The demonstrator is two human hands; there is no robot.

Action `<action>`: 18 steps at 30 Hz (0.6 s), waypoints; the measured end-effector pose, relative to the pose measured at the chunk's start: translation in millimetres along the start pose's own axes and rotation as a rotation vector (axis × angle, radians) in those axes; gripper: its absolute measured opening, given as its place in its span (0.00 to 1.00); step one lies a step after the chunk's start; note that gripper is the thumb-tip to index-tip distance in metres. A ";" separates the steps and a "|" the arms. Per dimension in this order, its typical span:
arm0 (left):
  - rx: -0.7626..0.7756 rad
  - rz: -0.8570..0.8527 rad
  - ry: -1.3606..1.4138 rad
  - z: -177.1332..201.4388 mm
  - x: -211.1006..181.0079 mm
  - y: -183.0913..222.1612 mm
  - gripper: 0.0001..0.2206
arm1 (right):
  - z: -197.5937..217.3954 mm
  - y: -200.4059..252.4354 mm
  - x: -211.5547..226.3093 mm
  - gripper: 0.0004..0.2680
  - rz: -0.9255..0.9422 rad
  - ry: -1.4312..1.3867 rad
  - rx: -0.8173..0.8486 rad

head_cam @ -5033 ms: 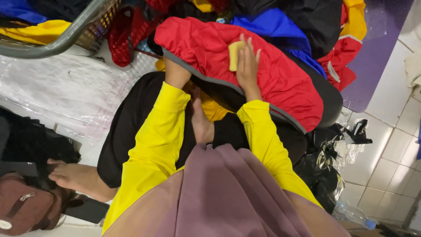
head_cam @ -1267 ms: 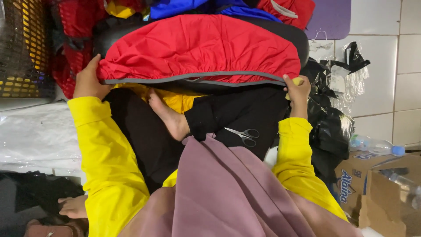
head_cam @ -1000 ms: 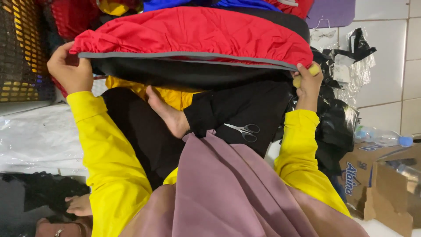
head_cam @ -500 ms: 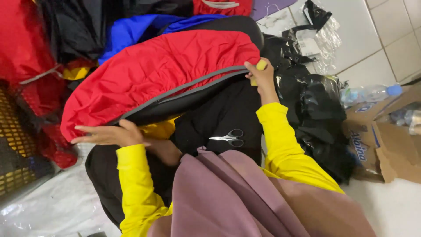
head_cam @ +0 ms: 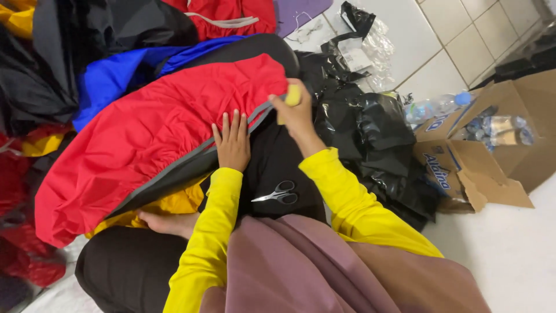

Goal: Cleaning a garment with a sponge, folding it, and packing it into plastic and shipping bags.

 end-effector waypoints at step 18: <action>-0.444 0.730 0.890 42.6 104.5 64.8 0.28 | -115.7 116.7 15.3 0.19 0.684 0.631 0.917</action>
Point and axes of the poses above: each hand's wrist, its own y-axis away from the middle knuckle, its own z-axis out of the back of the hand, x = y × z, the point moved 2 cm from there along -y, towards the middle knuckle
